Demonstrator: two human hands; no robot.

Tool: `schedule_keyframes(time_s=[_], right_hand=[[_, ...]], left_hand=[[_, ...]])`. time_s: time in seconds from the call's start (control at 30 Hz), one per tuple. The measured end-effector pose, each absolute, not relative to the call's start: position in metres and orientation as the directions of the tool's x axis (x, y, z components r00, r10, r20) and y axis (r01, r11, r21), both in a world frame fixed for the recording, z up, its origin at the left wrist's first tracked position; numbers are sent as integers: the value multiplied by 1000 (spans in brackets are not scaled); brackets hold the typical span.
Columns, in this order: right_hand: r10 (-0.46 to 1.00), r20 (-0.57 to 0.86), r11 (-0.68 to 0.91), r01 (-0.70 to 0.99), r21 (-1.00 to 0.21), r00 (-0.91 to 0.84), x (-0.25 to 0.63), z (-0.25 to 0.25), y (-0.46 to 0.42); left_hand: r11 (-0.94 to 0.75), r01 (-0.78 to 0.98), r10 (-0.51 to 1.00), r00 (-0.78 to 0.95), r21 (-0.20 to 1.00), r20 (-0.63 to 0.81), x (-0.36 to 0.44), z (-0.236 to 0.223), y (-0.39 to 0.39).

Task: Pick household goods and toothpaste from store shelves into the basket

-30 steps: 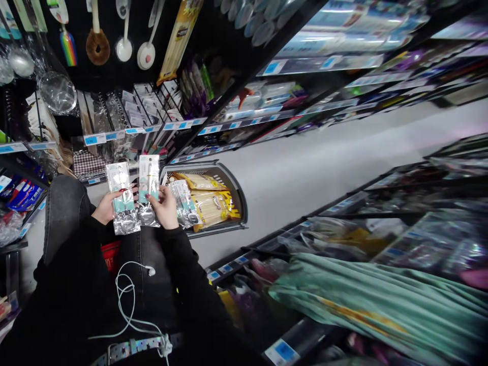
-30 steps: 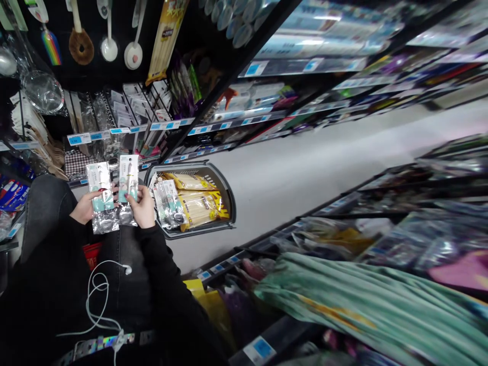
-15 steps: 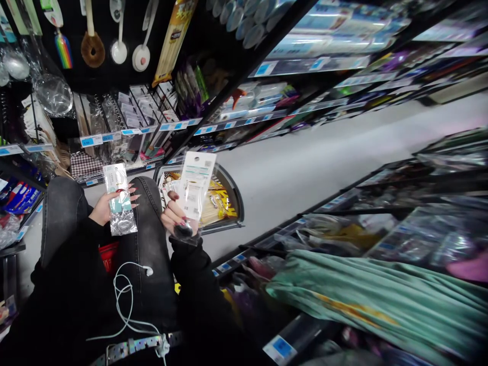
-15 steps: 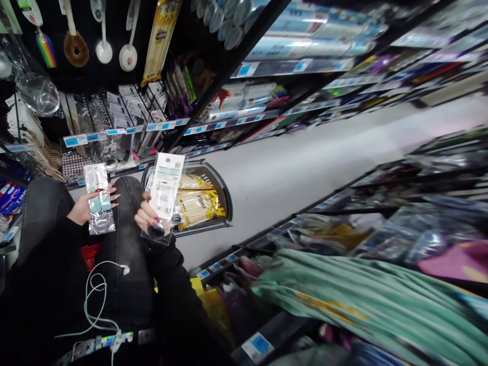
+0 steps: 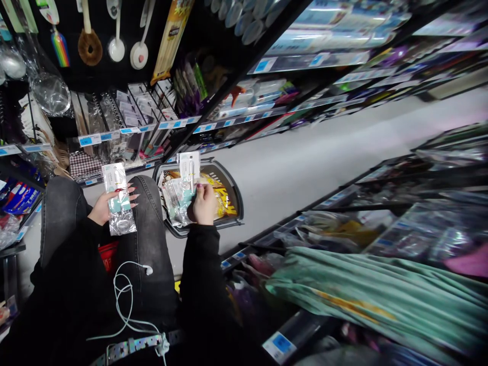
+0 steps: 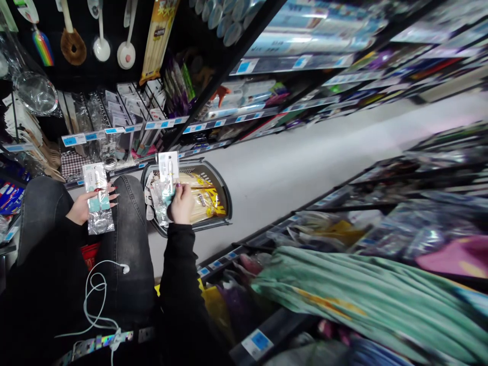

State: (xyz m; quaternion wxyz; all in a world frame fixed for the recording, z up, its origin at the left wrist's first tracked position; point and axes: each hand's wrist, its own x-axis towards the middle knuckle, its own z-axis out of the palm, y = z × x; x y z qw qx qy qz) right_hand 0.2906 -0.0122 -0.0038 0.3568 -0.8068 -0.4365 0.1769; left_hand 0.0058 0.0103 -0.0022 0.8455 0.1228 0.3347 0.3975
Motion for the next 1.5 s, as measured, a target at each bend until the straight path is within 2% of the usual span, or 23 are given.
schedule_keyframes(time_s=[0.07,0.13,0.3,0.47,0.63,0.73,0.83,0.93,1.03,1.13,1.27,1.5], right_hand=[[798,-82,-573,710,-411,597,314,-24,-5],[759,-209,-651,725,-226,617,329,-47,0],[717,-340,-680,717,-152,608,337,-89,3],[711,-303,-692,707,-143,635,328,-98,1],[726,-158,-688,703,-183,669,318,-85,1],[777,-119,-625,735,-263,618,306,-66,3],[884,-141,-455,754,-474,445,272,-41,-1],[980,-133,-197,647,-737,147,220,-13,-13],[997,-68,-71,650,-756,30,174,8,-20],[993,-117,-111,652,-750,34,153,15,-18],[974,-225,-197,528,-826,12,154,12,-12],[971,-224,-241,334,-911,88,167,0,-15]], left_hand=[[656,-589,753,466,471,-465,6,-2,10],[655,-593,754,472,468,-458,6,-2,10],[652,-597,756,469,467,-457,6,0,9],[659,-582,750,456,476,-480,7,0,10],[658,-572,749,431,490,-503,9,3,10],[658,-568,748,417,494,-517,10,5,10],[650,-563,756,411,511,-509,12,5,10],[628,-562,776,399,539,-489,13,1,9],[584,-575,809,357,573,-467,13,-5,8],[551,-592,830,316,588,-459,13,-9,8],[568,-605,816,326,558,-477,15,-9,9],[599,-649,772,312,469,-554,19,-2,10]])
